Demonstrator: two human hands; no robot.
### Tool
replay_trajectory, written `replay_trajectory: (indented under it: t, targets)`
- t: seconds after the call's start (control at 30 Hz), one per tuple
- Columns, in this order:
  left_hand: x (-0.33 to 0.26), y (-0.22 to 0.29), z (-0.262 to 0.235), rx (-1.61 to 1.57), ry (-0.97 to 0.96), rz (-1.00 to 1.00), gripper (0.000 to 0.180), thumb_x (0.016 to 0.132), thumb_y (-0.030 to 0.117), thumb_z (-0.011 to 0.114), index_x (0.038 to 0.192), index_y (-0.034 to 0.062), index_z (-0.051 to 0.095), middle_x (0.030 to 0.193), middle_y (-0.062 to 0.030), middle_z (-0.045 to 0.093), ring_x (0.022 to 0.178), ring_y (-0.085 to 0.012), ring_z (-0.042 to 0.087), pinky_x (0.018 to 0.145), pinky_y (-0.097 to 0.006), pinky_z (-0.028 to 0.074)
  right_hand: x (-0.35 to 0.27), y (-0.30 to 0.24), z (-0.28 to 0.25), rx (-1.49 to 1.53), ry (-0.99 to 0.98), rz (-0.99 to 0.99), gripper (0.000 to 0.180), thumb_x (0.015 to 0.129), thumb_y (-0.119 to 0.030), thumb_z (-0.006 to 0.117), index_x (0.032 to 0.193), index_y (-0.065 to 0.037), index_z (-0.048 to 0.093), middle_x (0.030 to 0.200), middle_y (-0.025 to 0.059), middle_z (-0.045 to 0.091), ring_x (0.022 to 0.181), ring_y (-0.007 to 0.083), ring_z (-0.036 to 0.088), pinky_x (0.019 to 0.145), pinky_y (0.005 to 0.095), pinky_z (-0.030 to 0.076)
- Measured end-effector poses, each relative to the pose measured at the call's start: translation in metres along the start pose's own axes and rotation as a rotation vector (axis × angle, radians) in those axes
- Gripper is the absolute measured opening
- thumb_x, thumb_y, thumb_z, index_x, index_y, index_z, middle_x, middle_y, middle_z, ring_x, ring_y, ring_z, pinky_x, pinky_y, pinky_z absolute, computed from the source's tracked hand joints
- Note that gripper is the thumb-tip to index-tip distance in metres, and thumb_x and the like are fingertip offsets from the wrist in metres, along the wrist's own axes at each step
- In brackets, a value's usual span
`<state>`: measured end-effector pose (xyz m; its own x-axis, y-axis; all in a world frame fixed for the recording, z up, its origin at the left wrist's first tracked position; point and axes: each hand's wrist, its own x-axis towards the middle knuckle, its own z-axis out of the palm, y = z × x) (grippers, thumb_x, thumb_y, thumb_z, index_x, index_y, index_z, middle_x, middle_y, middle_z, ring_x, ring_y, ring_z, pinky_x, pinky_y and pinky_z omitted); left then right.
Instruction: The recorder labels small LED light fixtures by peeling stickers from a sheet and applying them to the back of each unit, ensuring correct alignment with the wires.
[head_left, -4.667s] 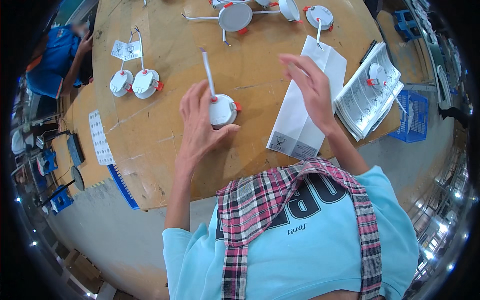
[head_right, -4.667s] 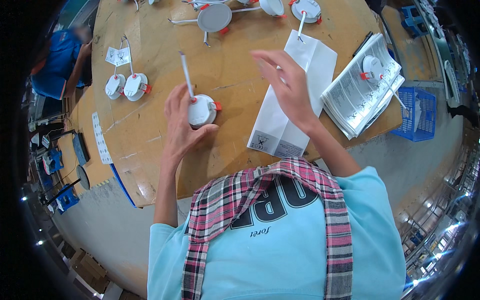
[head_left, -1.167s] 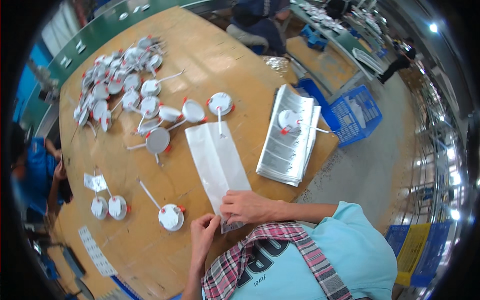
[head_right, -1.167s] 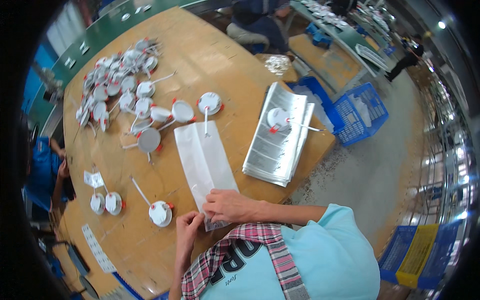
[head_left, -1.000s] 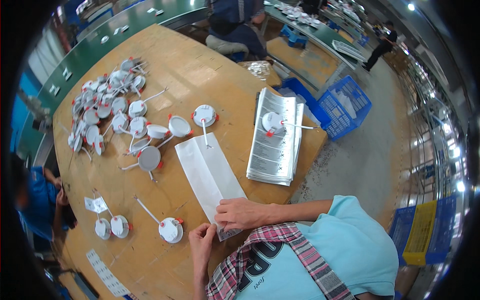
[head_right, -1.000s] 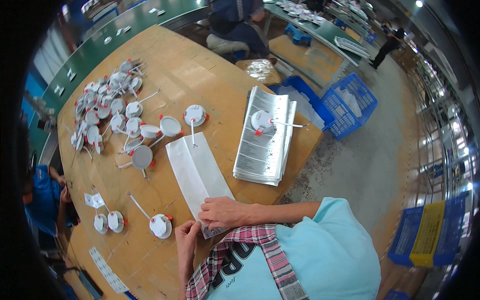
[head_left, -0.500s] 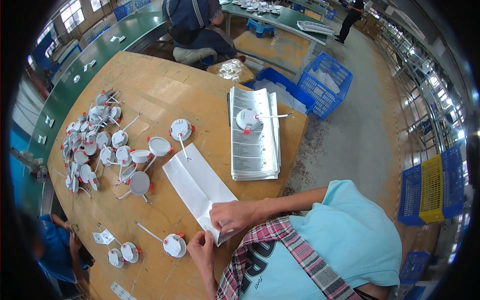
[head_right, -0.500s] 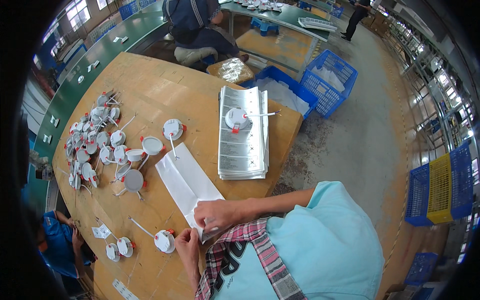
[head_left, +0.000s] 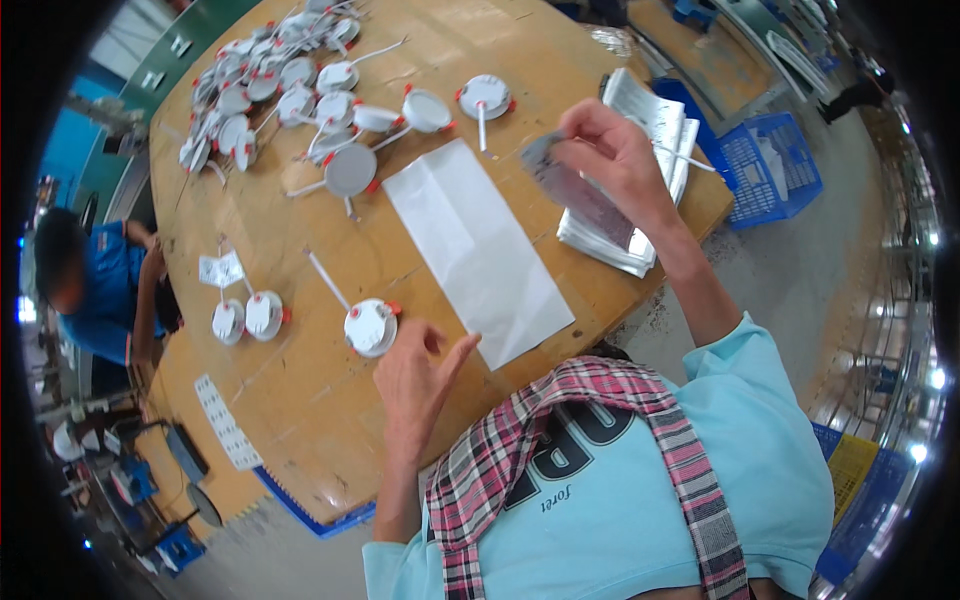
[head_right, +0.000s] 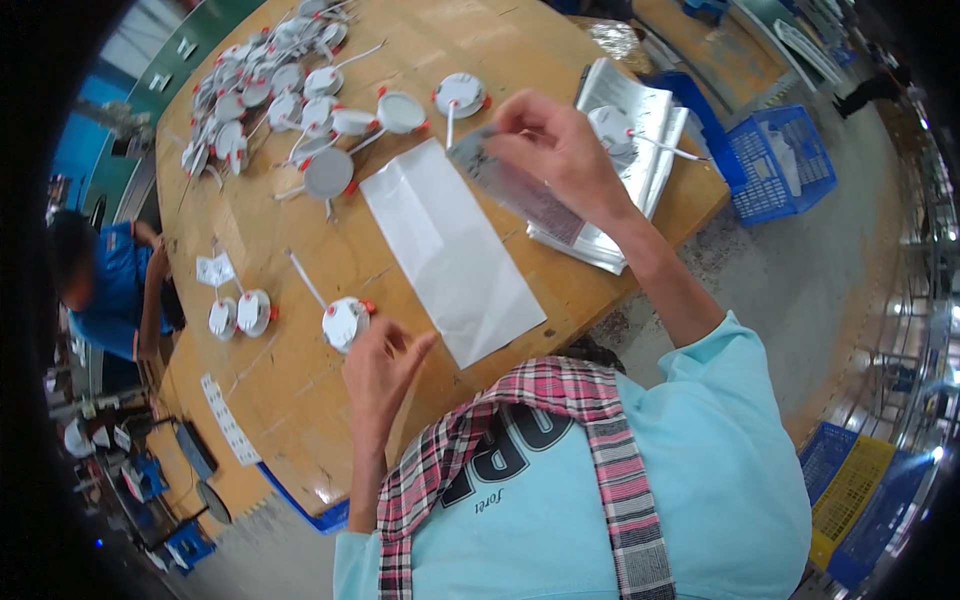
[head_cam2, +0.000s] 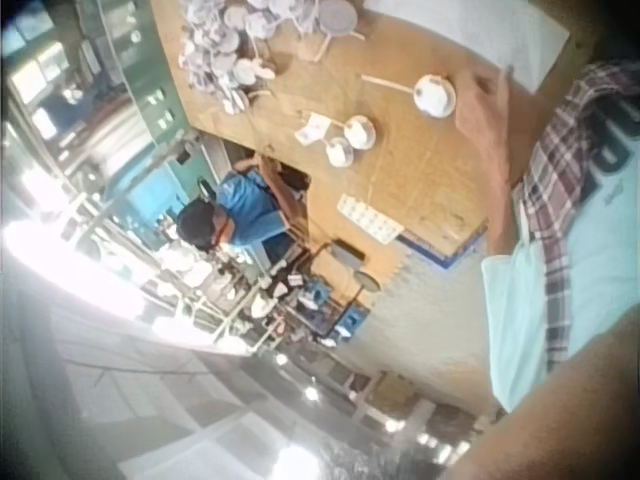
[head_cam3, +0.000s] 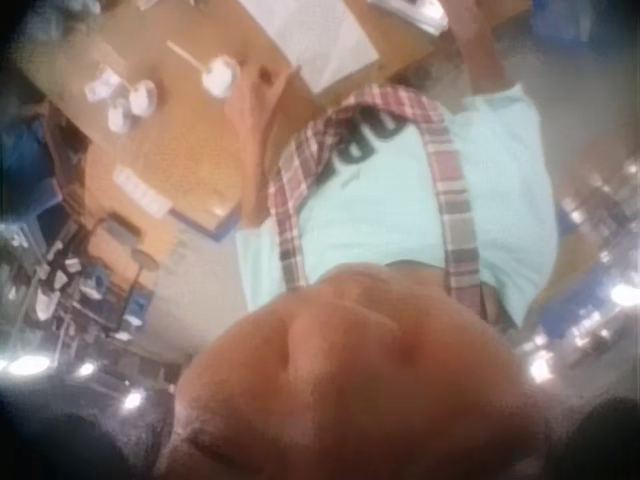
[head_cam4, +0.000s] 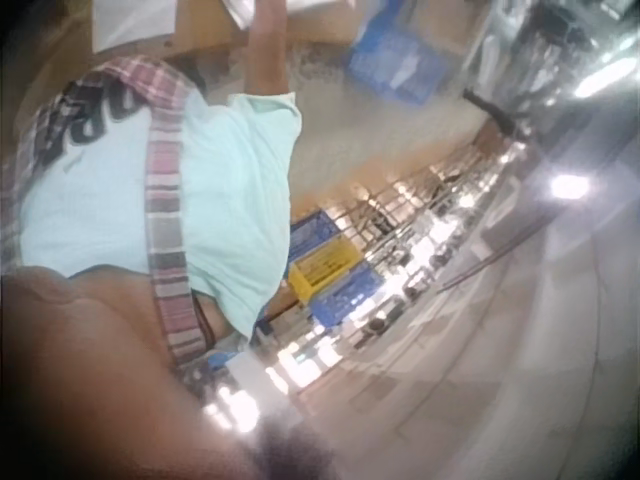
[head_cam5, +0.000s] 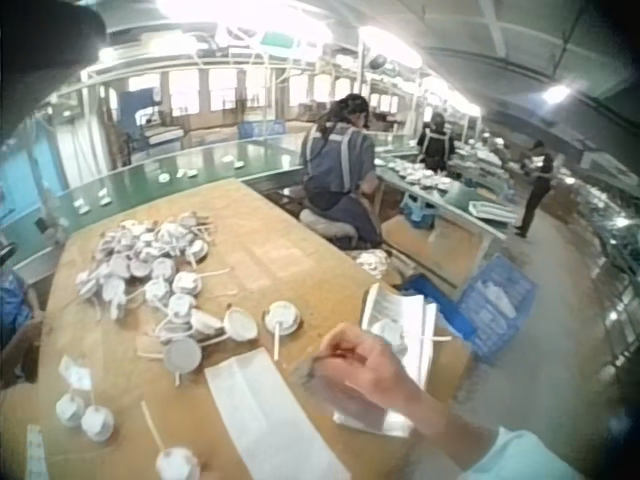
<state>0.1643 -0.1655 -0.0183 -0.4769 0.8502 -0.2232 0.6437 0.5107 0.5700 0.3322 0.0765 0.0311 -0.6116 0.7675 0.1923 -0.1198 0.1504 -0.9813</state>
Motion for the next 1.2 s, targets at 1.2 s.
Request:
replay_trajectory:
  t: [1.2]
  targets:
    - [0.058,-0.091,-0.003,-0.863,0.310,-0.124,0.029,0.089,0.009,0.061,0.115,-0.0037,0.058,0.093,-0.0083,0.067,0.084,-0.0125,0.063,0.078,-0.027,0.051,0.035,0.053,0.110,-0.252,-0.569,0.469,0.027,0.086,-0.022,0.065,0.095,0.004,0.068,0.075,0.0020,0.061,0.070,0.0074,0.054,0.063,0.0221,0.043]
